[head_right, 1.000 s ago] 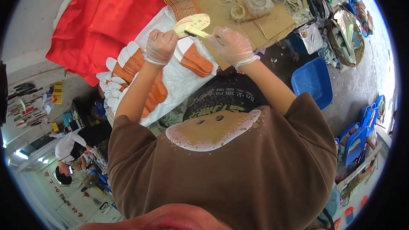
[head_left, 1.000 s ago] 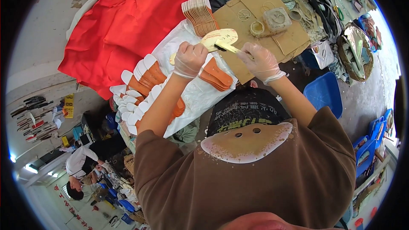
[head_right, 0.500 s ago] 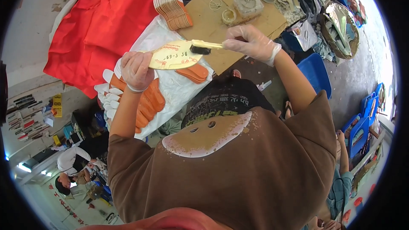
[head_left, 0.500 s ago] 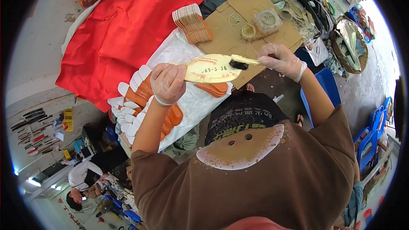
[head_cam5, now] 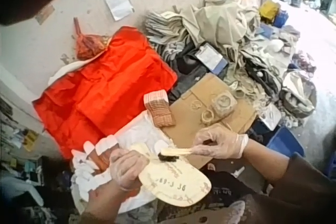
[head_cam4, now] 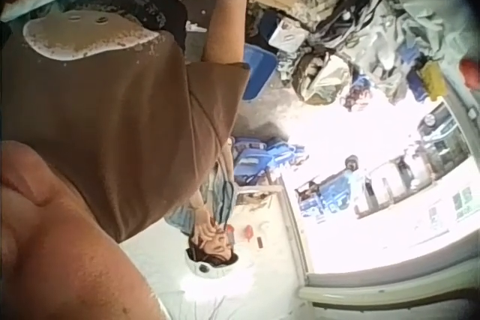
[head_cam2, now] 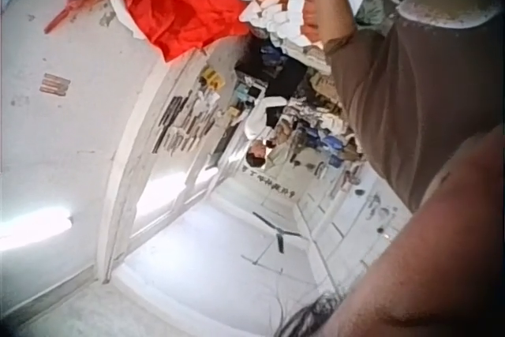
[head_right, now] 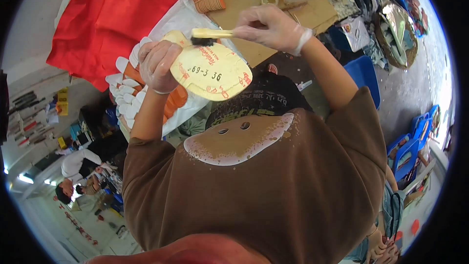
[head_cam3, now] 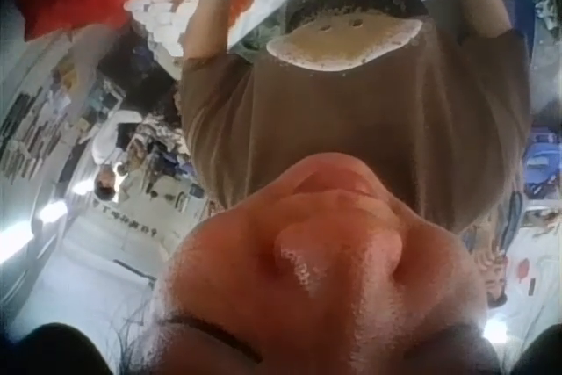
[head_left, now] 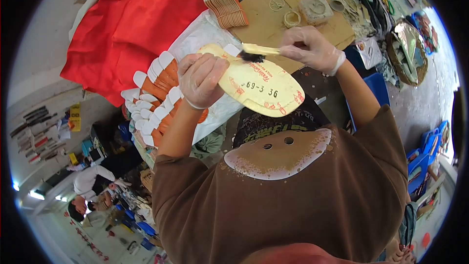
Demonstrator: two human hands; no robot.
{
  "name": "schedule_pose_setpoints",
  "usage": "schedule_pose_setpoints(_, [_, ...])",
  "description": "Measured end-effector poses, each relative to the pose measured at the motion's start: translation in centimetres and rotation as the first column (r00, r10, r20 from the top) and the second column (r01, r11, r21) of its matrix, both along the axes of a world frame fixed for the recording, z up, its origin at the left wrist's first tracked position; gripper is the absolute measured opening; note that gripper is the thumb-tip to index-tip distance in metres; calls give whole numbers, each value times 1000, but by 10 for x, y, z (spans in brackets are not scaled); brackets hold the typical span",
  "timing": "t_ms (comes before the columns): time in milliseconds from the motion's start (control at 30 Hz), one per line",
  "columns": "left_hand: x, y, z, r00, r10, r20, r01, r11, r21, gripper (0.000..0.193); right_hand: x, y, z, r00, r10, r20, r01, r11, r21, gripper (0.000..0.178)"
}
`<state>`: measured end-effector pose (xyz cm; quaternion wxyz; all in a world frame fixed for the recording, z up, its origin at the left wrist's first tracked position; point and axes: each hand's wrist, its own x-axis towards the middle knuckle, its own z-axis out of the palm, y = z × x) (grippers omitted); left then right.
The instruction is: The recorder applies yellow glue to shoe insoles or soles using a brush in a manufacturing environment.
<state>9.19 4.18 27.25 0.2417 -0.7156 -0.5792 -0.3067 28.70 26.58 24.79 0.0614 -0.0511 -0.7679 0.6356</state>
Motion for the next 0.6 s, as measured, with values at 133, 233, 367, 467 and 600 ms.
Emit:
schedule_pose_setpoints(133, [-27,-24,-31,989,117,88,-115,993,-36,30,12,17,-13,995,96,-34,-91,987,134,20])
schedule_pose_setpoints(233, [-45,-56,-69,873,460,163,-403,868,-291,10,29,17,-34,967,-252,27,249,965,86,21])
schedule_pose_setpoints(367, [-53,-136,-181,212,911,353,-552,410,-726,28,37,39,-90,791,-563,239,604,781,-160,23])
schedule_pose_setpoints(467, [-47,-181,-253,-241,893,380,-380,274,-884,33,38,28,-111,664,-672,326,738,660,-143,26])
schedule_pose_setpoints(600, [-62,-207,-304,-228,955,188,-306,112,-945,34,22,16,-111,693,-590,414,679,727,-101,26])
